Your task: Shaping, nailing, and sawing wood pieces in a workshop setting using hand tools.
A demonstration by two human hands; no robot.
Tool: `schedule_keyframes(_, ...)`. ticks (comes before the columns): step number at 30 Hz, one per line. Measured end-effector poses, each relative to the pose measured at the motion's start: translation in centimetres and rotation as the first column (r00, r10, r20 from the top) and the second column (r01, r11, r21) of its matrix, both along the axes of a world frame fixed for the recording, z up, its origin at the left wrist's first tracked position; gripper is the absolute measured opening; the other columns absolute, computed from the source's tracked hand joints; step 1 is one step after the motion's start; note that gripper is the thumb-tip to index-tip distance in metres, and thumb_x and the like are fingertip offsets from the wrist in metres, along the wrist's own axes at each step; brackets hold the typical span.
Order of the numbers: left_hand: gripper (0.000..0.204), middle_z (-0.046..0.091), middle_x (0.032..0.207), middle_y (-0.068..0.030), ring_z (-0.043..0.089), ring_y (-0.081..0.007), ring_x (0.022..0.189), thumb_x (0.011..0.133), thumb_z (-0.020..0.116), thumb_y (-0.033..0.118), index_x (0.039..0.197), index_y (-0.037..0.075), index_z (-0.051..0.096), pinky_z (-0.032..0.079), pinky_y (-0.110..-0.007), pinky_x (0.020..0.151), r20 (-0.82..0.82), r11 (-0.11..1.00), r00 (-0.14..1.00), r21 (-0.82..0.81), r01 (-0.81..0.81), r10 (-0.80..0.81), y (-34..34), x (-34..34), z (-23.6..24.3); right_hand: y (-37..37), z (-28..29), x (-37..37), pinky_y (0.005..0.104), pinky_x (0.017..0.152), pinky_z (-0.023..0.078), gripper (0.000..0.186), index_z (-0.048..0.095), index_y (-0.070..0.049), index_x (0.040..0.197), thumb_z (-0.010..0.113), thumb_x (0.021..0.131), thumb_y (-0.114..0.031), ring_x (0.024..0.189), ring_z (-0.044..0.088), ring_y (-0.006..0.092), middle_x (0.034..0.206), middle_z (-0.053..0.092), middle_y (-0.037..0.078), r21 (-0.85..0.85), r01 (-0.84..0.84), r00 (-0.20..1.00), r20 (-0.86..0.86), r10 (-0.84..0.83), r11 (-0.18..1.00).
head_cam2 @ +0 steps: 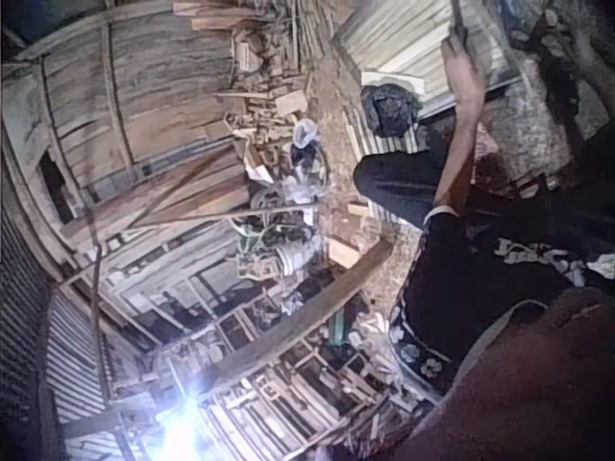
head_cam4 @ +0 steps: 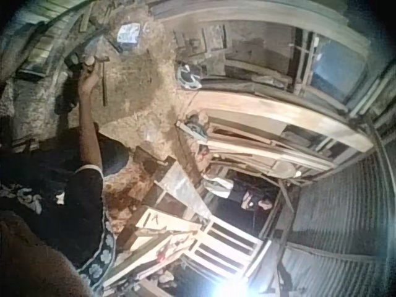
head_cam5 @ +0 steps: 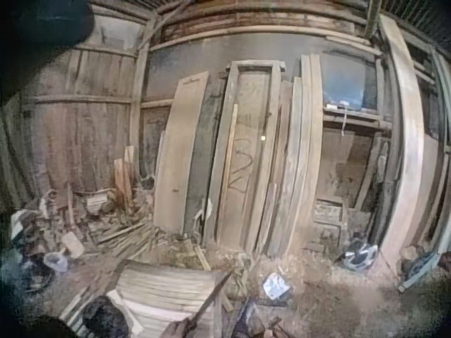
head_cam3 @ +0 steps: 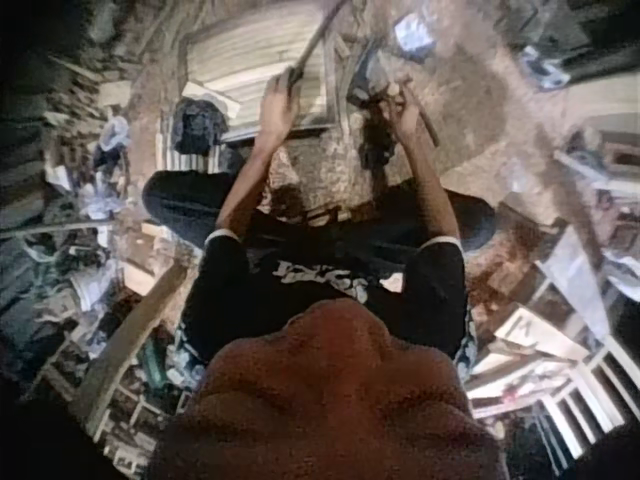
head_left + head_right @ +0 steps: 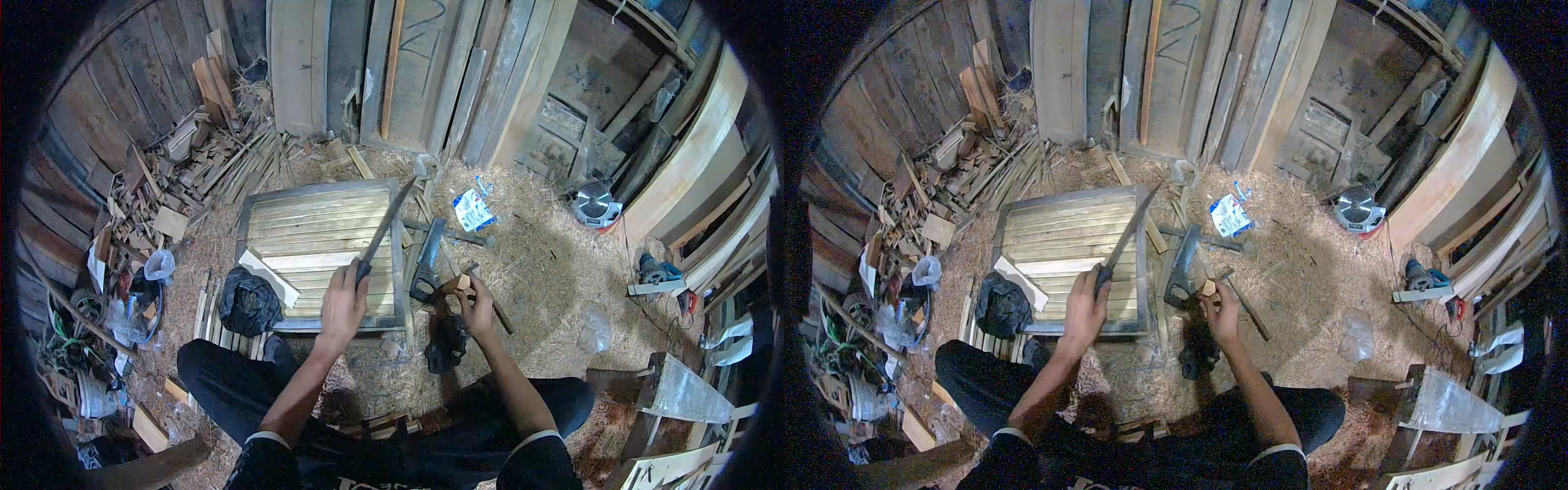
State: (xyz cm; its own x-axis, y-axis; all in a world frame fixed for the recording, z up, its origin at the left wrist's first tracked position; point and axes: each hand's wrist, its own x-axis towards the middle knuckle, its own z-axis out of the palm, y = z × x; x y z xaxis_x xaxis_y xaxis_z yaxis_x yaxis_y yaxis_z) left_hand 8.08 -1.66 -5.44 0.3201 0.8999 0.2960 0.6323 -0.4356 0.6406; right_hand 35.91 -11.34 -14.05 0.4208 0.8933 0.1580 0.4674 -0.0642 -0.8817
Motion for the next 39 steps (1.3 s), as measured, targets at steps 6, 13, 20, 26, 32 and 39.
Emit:
schedule_keyframes(6, 0.046, 0.062, 0.106, -0.0249, 0.064, -0.0374, 0.095, 0.098, 0.058, 0.024, 0.13, -0.008, 0.049, 0.05, -0.043, 0.084, 0.316, 0.972, 0.942, -0.163, 0.17, -0.112, -2.3, 5.7, 1.9, -0.3, -0.6, 0.3, 0.0375, 0.088, 0.05, 0.049, 0.055, 0.002, 0.129, 0.073, 0.087, -0.013, 0.104, 0.063, 0.0315, 0.117, 0.062, 0.021, 0.052, 0.036, 0.999, 0.027, -0.037, 0.998)
schedule_keyframes(13, 0.047, 0.064, 0.102, -0.0236, 0.066, -0.0349, 0.09, 0.088, 0.07, 0.02, 0.124, -0.006, 0.055, 0.051, -0.04, 0.079, 0.472, 0.938, 0.857, -0.152, 0.311, -0.208, -4.3, 12.0, -4.6, 1.3, -1.1, 0.7, 0.0391, 0.081, 0.055, 0.042, 0.061, -0.004, 0.125, 0.073, 0.086, -0.013, 0.102, 0.066, 0.0338, 0.114, 0.066, 0.021, 0.001, 0.077, 0.997, 0.014, -0.077, 0.997)
schedule_keyframes(20, 0.046, 0.064, 0.101, -0.0243, 0.066, -0.038, 0.088, 0.09, 0.068, 0.021, 0.125, -0.006, 0.055, 0.052, -0.041, 0.076, 0.45, 0.932, 0.878, -0.223, 0.285, -0.161, -5.2, 13.0, -5.9, 1.5, -0.8, 0.6, 0.0368, 0.073, 0.054, 0.044, 0.06, -0.003, 0.126, 0.073, 0.085, -0.012, 0.086, 0.068, 0.0317, 0.106, 0.067, 0.02, 0.055, 0.091, 0.996, -0.01, -0.09, 0.994)
schedule_keyframes(26, 0.043, 0.067, 0.102, -0.018, 0.065, -0.0233, 0.088, 0.093, 0.068, 0.022, 0.127, -0.001, 0.056, 0.051, -0.034, 0.077, 0.349, 0.914, 0.932, -0.34, 0.222, -0.096, -5.9, 11.5, -5.7, 2.6, -0.3, 0.0, 0.0359, 0.069, 0.051, 0.038, 0.062, -0.002, 0.121, 0.071, 0.084, -0.006, 0.077, 0.065, 0.029, 0.095, 0.064, 0.021, 0.083, 0.12, 0.992, -0.044, -0.117, 0.989)
schedule_keyframes(32, 0.051, 0.065, 0.11, -0.0273, 0.066, -0.0395, 0.099, 0.092, 0.067, 0.024, 0.131, -0.005, 0.053, 0.052, -0.04, 0.085, 0.36, 0.911, 0.928, -0.344, 0.229, -0.097, -6.6, 12.0, -6.2, 3.0, -1.1, -0.2, 0.037, 0.073, 0.051, 0.035, 0.062, 0.001, 0.116, 0.069, 0.082, -0.001, 0.081, 0.065, 0.033, 0.093, 0.064, 0.021, 0.071, 0.142, 0.985, 0.092, -0.148, 0.987)
schedule_keyframes(39, 0.049, 0.063, 0.113, -0.0285, 0.064, -0.0402, 0.102, 0.093, 0.066, 0.023, 0.131, -0.006, 0.053, 0.05, -0.041, 0.088, 0.412, 0.868, 0.91, -0.433, 0.243, -0.049, -6.0, 12.0, -5.6, 3.3, -0.5, 0.3, 0.0379, 0.081, 0.054, 0.041, 0.063, 0.004, 0.12, 0.072, 0.081, -0.004, 0.094, 0.069, 0.0345, 0.108, 0.068, 0.023, -0.027, 0.205, 0.978, -0.031, -0.206, 0.978)
